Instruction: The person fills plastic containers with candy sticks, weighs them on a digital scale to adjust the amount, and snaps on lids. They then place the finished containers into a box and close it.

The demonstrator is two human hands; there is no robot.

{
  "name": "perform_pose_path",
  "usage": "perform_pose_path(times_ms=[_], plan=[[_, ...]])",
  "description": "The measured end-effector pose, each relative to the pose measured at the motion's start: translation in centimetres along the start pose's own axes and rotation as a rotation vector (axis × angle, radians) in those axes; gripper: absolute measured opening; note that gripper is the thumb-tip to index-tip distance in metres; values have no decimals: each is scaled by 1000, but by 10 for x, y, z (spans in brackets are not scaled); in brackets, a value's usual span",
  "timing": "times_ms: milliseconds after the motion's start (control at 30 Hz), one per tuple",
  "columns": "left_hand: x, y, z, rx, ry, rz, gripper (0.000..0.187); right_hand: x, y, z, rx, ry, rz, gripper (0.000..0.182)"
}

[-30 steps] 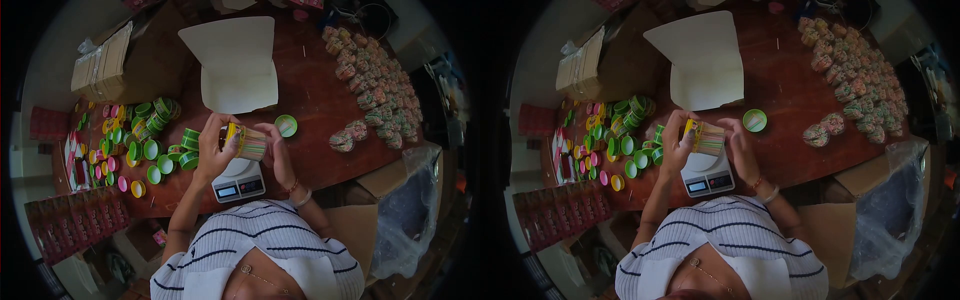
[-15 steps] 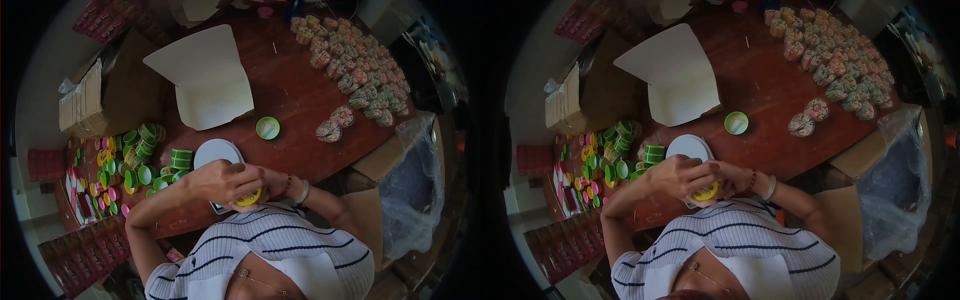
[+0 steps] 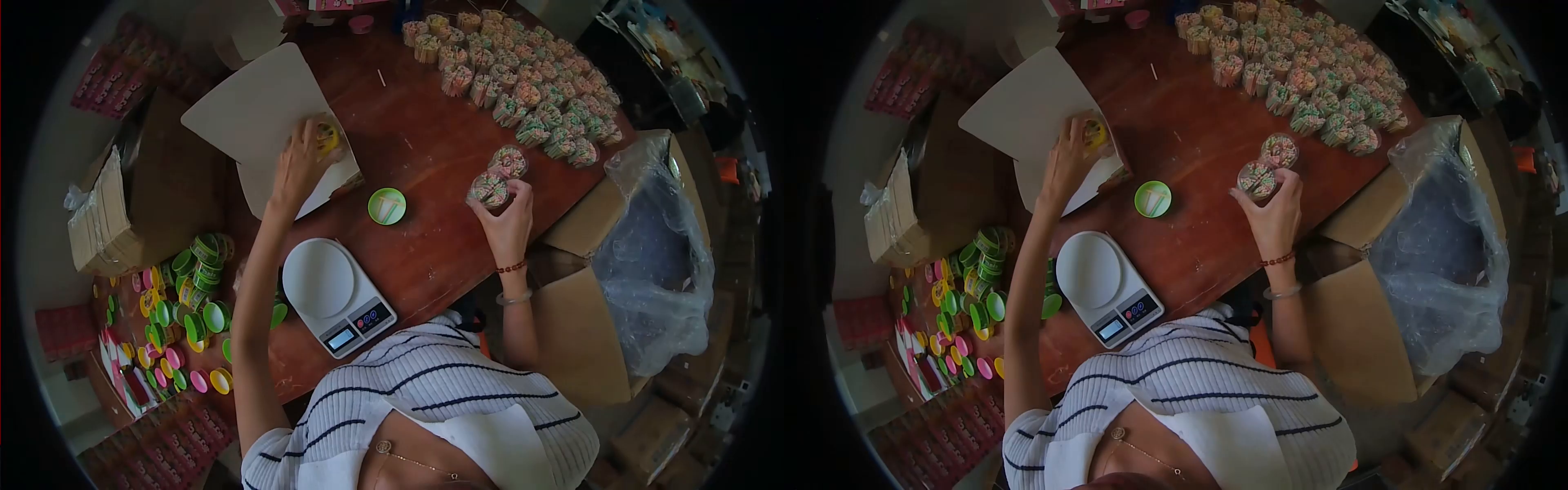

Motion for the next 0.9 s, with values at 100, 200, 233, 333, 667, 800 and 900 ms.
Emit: perform_pose_path(times_ms=[100, 200, 233, 333, 667, 800, 900], plan=[[-24, 18, -54, -150, -4, -23, 64, -2, -16, -2, 43, 135, -54, 67], [-50, 0, -104, -241, 18, -129, 60, -10, -73, 2, 350, -26, -92, 62], [-60, -6, -121, -312, 17, -167, 55, -14, -104, 8, 438, -159, -85, 63], [-91, -17, -164, -413, 59, -237, 41, -41, -194, 54, 631, -484, -266, 66], [-165, 34, -178, -484, -218, -166, 38, -78, -252, 122, 1176, -898, -117, 115], [-167, 63, -154, -539, -90, 6, 44, -47, -282, 114, 1110, -799, -160, 116], [-158, 58, -162, -654, 14, -31, 34, -39, -284, 119, 1023, -804, -124, 118]])
Point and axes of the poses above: each hand's wrist, its own x-axis towards the middle knuckle, its own z-axis out of the palm, y = z × x, the point moved 10 cm from there along x, towards the middle knuckle, and after that the axes turned 9 degrees about -z, right-handed, at the moved point
